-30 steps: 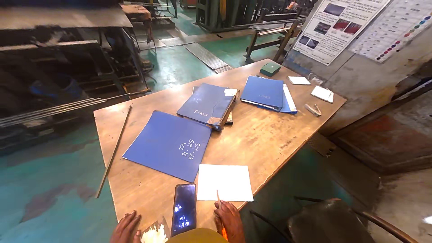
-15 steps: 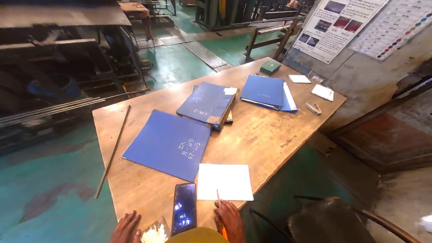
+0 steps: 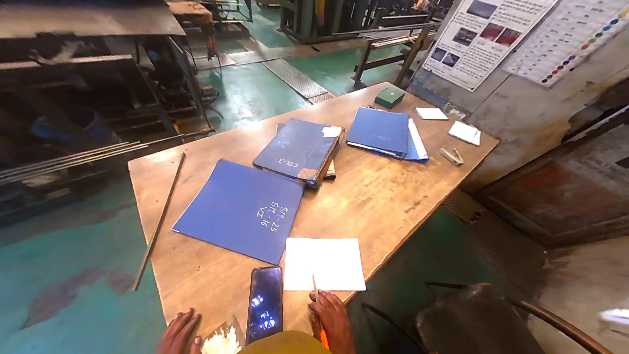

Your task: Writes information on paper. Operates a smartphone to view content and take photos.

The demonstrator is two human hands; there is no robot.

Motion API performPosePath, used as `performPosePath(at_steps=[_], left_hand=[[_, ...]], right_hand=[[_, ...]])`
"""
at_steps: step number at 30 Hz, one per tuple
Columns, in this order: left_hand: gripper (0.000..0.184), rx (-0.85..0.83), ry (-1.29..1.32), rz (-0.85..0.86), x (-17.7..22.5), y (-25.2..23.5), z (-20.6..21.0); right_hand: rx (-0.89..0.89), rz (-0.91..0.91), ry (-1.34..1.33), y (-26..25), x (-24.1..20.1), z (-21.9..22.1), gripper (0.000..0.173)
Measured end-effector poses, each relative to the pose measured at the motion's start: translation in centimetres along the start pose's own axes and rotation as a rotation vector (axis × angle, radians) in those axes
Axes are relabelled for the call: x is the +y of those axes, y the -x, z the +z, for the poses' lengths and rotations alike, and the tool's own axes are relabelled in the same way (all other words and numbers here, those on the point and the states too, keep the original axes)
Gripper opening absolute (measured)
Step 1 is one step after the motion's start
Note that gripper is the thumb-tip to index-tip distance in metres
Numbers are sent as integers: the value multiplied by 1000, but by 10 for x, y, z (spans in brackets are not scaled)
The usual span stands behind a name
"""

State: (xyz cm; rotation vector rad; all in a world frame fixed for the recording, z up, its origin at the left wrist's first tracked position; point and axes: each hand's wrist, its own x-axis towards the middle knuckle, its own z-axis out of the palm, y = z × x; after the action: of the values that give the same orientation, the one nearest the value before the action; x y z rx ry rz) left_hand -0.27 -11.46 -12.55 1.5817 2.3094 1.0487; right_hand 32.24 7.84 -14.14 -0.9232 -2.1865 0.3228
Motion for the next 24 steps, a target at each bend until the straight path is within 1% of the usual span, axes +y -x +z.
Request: performPosePath(at_steps=[16, 21, 24], left_hand=[[43, 27, -3, 33, -4, 1, 2], [42, 32, -15, 32, -3, 0, 1], [43, 27, -15, 28, -4, 1, 2]], right_hand=[[10, -8, 7, 0, 1, 0, 21], [9, 25, 17, -7, -5, -3, 25], [3, 75, 92, -9, -6, -2, 30]])
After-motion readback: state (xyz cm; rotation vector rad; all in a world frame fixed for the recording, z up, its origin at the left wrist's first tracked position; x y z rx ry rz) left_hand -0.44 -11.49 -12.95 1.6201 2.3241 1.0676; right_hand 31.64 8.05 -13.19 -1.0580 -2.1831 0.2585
